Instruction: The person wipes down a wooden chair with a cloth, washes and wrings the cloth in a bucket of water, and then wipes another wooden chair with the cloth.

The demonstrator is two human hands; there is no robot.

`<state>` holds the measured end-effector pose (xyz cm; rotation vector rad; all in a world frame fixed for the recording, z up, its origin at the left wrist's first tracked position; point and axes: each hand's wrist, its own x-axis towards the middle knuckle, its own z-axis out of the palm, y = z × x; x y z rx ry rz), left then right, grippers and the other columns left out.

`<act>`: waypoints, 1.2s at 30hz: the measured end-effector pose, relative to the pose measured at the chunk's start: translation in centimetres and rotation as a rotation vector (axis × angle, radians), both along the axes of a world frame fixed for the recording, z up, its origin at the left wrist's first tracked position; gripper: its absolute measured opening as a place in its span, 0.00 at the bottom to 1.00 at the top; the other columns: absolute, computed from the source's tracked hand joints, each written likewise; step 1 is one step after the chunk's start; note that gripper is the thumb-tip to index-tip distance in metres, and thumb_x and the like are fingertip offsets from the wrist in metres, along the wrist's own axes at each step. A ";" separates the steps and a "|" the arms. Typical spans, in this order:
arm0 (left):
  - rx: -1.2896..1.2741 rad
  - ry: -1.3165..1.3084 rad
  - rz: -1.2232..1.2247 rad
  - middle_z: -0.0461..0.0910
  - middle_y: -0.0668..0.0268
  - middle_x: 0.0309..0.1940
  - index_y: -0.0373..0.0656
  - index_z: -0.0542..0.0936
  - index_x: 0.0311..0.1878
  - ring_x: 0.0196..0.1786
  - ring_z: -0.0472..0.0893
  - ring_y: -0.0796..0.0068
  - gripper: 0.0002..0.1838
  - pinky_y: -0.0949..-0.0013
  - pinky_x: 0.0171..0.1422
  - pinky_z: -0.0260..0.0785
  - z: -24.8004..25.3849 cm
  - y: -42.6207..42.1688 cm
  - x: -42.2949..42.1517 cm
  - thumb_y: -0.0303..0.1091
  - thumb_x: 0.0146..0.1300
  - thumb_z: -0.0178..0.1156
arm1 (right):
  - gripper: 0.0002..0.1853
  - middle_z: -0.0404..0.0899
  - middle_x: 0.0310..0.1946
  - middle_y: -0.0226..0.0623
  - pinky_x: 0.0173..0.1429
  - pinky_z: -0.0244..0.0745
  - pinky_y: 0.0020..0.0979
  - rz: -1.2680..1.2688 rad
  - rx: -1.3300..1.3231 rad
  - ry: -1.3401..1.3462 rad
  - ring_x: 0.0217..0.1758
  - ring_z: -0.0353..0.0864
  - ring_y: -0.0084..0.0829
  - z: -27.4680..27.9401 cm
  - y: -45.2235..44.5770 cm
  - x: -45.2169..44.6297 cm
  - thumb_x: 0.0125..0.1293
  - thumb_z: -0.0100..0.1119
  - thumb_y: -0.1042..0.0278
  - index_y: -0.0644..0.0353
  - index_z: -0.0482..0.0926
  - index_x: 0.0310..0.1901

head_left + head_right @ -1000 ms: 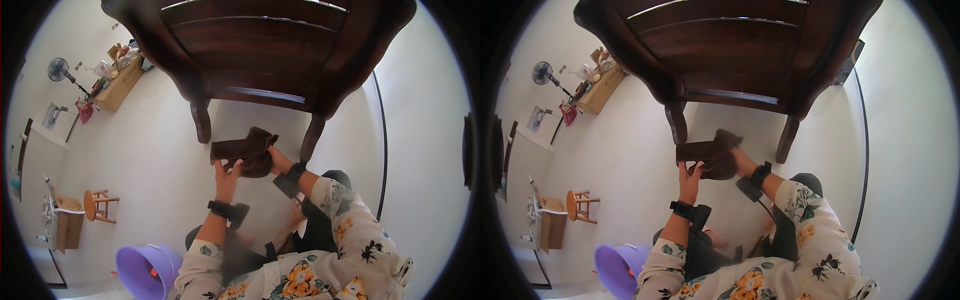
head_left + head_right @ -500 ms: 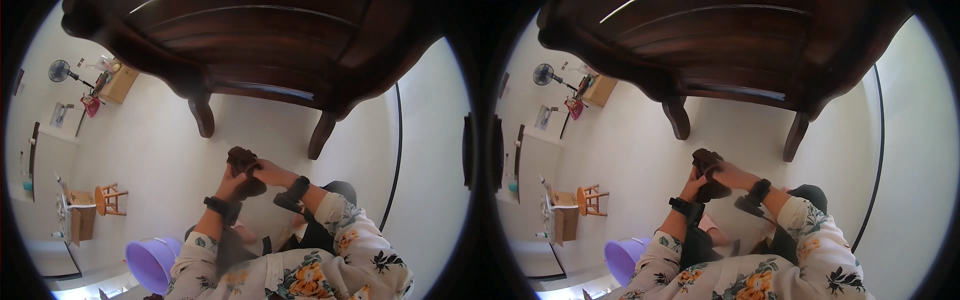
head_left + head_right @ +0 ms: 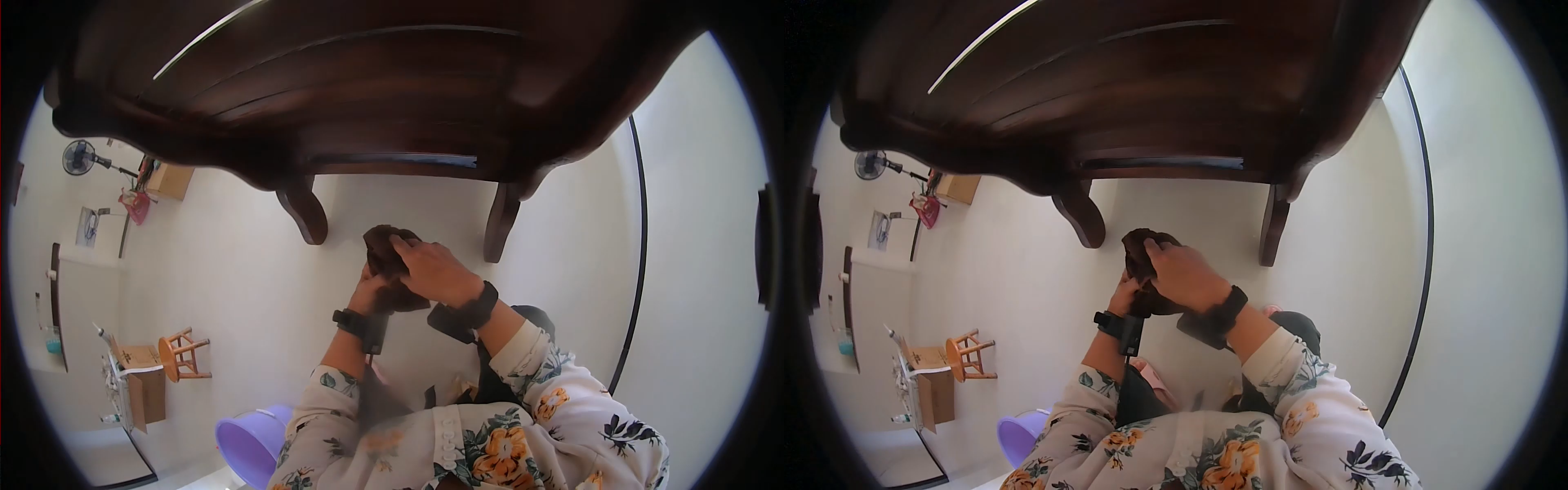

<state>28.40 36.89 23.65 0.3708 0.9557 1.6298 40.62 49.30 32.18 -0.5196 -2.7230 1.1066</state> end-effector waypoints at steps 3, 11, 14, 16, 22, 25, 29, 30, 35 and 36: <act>-0.042 -0.005 0.027 0.73 0.59 0.55 0.38 0.62 0.65 0.57 0.74 0.63 0.34 0.60 0.62 0.68 -3.5 1.0 -3.6 0.34 0.55 0.61 | 0.26 0.74 0.51 0.48 0.49 0.74 0.43 -0.061 0.003 0.168 0.46 0.77 0.50 0.2 0.7 1.2 0.57 0.57 0.66 0.62 0.67 0.57; -0.589 1.311 0.426 0.71 0.49 0.55 0.32 0.65 0.60 0.61 0.68 0.56 0.39 0.58 0.69 0.57 -3.8 8.9 -20.2 0.36 0.44 0.69 | 0.22 0.75 0.47 0.43 0.45 0.75 0.41 0.194 -0.034 0.189 0.44 0.78 0.45 -0.1 -0.3 2.2 0.55 0.57 0.67 0.60 0.70 0.53; -0.884 1.577 0.381 0.66 0.45 0.59 0.30 0.63 0.62 0.67 0.60 0.51 0.46 0.56 0.72 0.51 -6.8 12.5 -24.6 0.44 0.41 0.70 | 0.20 0.75 0.38 0.39 0.39 0.74 0.37 0.220 0.001 0.271 0.37 0.79 0.41 -0.4 -0.8 3.0 0.53 0.58 0.69 0.61 0.71 0.49; -0.912 1.793 0.097 0.65 0.43 0.61 0.30 0.62 0.63 0.67 0.60 0.49 0.49 0.57 0.72 0.51 -8.6 14.9 -24.7 0.48 0.40 0.69 | 0.19 0.74 0.34 0.38 0.37 0.74 0.35 0.228 0.025 0.275 0.34 0.79 0.38 -0.5 -0.7 3.6 0.53 0.59 0.69 0.60 0.71 0.48; -0.889 1.895 0.011 0.61 0.42 0.63 0.35 0.60 0.64 0.66 0.64 0.48 0.49 0.57 0.67 0.62 -8.8 17.6 -16.9 0.49 0.39 0.66 | 0.17 0.73 0.30 0.35 0.33 0.74 0.32 0.216 0.076 0.276 0.30 0.79 0.35 0.0 -0.1 4.9 0.53 0.59 0.69 0.60 0.71 0.45; -0.732 1.914 -0.071 0.63 0.43 0.62 0.36 0.62 0.64 0.63 0.66 0.46 0.47 0.57 0.65 0.63 -7.4 17.6 -13.2 0.49 0.40 0.66 | 0.17 0.74 0.29 0.35 0.32 0.74 0.32 0.222 0.072 0.349 0.29 0.79 0.35 0.3 -0.7 4.9 0.53 0.59 0.69 0.60 0.71 0.45; -0.699 1.859 -0.231 0.64 0.43 0.61 0.35 0.61 0.64 0.61 0.68 0.45 0.48 0.57 0.65 0.64 -5.2 19.8 -8.0 0.50 0.40 0.66 | 0.13 0.74 0.25 0.34 0.30 0.72 0.32 0.151 -0.031 0.566 0.27 0.77 0.35 1.2 -0.6 4.7 0.53 0.58 0.71 0.57 0.74 0.41; -0.716 1.829 -0.284 0.65 0.43 0.61 0.36 0.62 0.64 0.60 0.69 0.45 0.47 0.57 0.64 0.65 -4.6 20.3 -6.8 0.49 0.40 0.66 | 0.12 0.73 0.24 0.34 0.29 0.72 0.32 0.126 -0.069 0.639 0.27 0.77 0.35 1.7 -0.4 4.8 0.52 0.58 0.72 0.57 0.75 0.40; -0.297 1.998 -0.375 0.69 0.49 0.54 0.40 0.65 0.59 0.55 0.72 0.48 0.39 0.53 0.56 0.70 -2.6 22.3 0.6 0.41 0.41 0.65 | 0.10 0.71 0.19 0.33 0.24 0.67 0.32 -0.020 -0.198 0.957 0.21 0.73 0.34 2.9 0.5 5.2 0.49 0.58 0.77 0.56 0.77 0.35; -0.250 1.997 -0.418 0.69 0.49 0.53 0.40 0.66 0.58 0.55 0.73 0.49 0.38 0.53 0.55 0.71 -2.7 23.0 1.9 0.40 0.41 0.65 | 0.10 0.71 0.18 0.32 0.23 0.67 0.32 -0.044 -0.212 0.992 0.20 0.72 0.34 3.0 0.9 5.3 0.48 0.58 0.78 0.57 0.77 0.34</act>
